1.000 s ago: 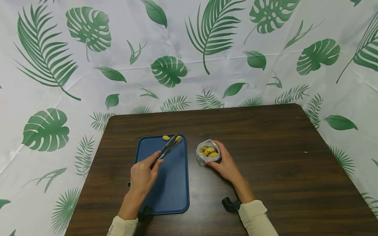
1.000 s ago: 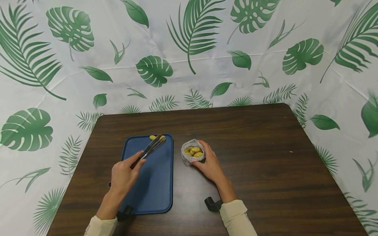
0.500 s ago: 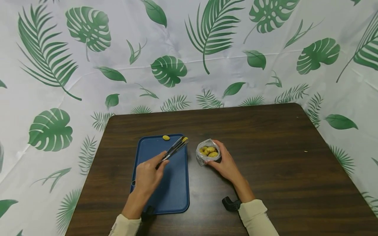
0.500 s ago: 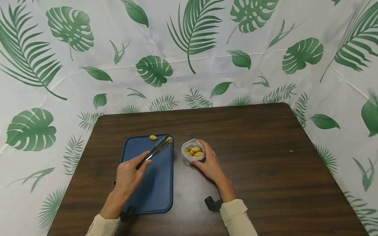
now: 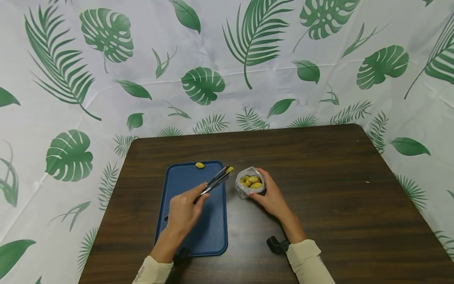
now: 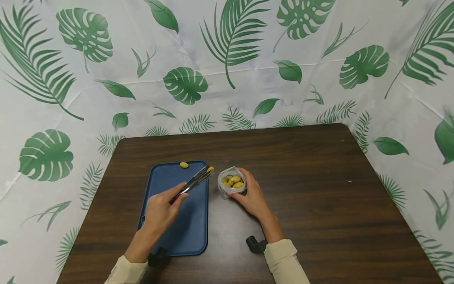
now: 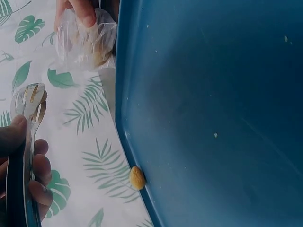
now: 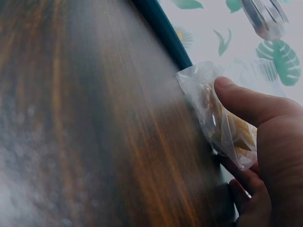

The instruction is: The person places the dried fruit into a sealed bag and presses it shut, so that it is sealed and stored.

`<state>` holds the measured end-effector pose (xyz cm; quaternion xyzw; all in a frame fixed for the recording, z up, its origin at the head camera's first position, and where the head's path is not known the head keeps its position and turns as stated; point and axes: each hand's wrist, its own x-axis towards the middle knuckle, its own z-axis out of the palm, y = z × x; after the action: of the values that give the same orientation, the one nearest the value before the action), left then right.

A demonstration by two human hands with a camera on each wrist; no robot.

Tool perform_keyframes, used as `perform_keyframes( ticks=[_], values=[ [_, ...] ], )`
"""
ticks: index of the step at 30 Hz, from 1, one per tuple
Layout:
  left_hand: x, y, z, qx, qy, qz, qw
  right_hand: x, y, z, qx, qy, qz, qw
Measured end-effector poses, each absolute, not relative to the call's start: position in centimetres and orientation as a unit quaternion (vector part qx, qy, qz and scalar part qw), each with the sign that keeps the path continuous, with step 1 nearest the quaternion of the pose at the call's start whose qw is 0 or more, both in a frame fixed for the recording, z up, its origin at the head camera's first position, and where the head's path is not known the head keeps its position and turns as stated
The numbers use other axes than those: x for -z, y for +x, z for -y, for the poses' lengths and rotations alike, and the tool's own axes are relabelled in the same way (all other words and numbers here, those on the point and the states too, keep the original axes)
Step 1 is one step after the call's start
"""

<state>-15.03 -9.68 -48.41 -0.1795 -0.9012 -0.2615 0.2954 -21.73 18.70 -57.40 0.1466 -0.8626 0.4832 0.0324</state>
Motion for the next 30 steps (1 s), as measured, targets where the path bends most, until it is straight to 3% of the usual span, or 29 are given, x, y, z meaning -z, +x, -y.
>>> perform_keyframes(
  ticks=[30],
  values=[
    [48.0, -15.8, 7.5, 0.266, -0.222, 0.902, 0.256, 57.4, -22.0, -18.5, -0.477, 0.139, 0.867, 0.031]
  ],
)
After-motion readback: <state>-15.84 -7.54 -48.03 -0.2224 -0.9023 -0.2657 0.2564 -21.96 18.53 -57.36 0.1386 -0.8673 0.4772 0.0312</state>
